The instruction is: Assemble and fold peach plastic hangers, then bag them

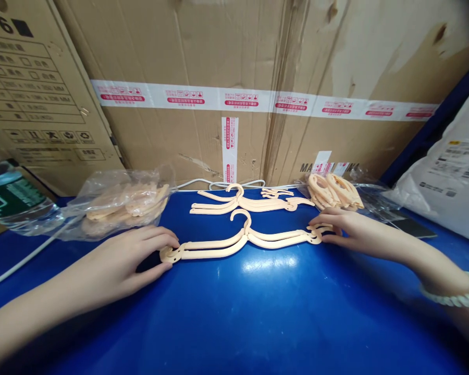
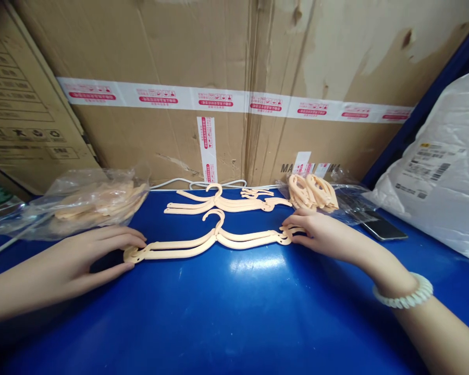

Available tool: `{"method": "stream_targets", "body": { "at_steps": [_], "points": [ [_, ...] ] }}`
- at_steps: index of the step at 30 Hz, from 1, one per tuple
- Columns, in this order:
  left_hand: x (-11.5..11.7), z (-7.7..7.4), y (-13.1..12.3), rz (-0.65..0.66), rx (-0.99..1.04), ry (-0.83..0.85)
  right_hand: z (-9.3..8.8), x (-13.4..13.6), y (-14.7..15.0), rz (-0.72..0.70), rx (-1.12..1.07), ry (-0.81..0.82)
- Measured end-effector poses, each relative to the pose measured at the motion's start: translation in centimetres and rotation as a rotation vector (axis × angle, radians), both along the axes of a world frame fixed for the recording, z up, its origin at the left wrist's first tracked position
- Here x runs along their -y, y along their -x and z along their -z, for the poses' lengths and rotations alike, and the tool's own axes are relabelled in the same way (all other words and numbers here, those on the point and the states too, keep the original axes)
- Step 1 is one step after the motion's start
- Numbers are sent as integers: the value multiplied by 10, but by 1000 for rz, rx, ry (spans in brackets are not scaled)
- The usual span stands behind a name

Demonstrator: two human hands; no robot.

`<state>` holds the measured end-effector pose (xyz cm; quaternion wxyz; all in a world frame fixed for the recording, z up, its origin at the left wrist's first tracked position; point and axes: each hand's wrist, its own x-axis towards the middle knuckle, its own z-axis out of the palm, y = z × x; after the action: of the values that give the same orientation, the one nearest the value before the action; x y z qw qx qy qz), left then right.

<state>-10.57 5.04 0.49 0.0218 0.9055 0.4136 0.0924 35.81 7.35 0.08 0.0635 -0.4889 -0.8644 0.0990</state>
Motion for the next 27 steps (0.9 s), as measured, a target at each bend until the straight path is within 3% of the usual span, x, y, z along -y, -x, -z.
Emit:
{"method": "stream_targets", "body": {
  "at_steps": [7,10,14,27],
  "points": [
    [18,-3,-14,100,68,-246,-2,3,1,12,23,-41],
    [36,1,-32,259,62,-212,-2,6,7,6,17,-83],
    [55,12,-48,335,-25,-153,-1,13,23,-37,-32,-133],
    [59,16,-48,212,-69,-16,6,38,66,-224,-57,-191]
  ]
}}
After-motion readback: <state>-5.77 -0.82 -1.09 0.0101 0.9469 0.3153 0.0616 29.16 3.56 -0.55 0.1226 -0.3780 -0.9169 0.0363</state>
